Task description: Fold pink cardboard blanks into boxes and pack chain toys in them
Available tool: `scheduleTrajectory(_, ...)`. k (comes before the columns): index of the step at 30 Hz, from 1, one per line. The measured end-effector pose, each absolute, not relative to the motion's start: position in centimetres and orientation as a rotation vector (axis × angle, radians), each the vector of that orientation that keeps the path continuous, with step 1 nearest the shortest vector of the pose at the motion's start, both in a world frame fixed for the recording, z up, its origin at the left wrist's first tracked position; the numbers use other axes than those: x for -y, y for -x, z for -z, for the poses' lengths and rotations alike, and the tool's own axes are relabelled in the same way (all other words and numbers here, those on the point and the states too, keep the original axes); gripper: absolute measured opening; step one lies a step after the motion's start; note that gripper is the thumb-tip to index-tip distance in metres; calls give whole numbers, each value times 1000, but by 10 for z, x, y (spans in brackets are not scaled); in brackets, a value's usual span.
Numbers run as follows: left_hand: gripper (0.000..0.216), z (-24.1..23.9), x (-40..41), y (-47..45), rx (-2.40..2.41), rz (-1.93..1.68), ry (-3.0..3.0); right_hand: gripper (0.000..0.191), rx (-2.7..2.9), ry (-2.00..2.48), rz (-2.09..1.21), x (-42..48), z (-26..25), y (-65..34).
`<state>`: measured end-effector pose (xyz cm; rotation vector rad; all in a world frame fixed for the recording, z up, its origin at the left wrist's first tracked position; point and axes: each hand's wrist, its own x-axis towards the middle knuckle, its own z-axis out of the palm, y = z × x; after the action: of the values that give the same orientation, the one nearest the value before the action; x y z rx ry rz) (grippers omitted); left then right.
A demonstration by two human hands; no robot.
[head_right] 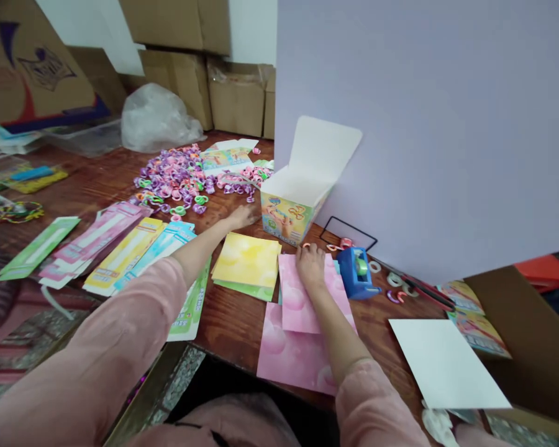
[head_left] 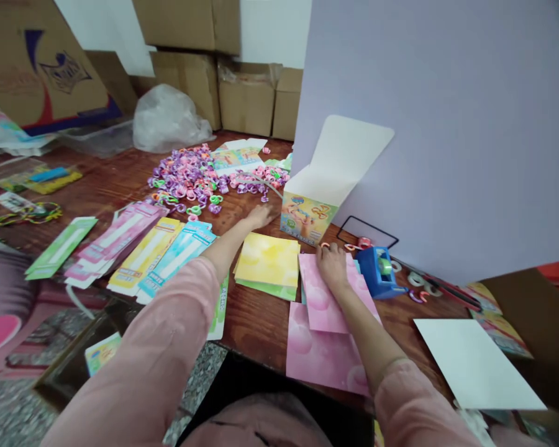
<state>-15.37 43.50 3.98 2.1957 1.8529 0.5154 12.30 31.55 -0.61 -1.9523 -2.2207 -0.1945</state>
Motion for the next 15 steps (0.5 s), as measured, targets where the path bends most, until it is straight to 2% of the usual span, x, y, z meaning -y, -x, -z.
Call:
scheduleTrajectory(4, 40, -37, -431, 163, -1826, -464, -2200, 50, 2221, 1939, 220, -316, 9, -124)
scheduleTrajectory(11, 31, -67, -415, 213, -1809, -664, -2248, 50, 2201, 1941, 233, -317, 13, -126)
scheduleTrajectory(15, 34, -74, -401, 240, -1831, -448, -2201, 51, 2195, 1953, 225, -317, 12, -126)
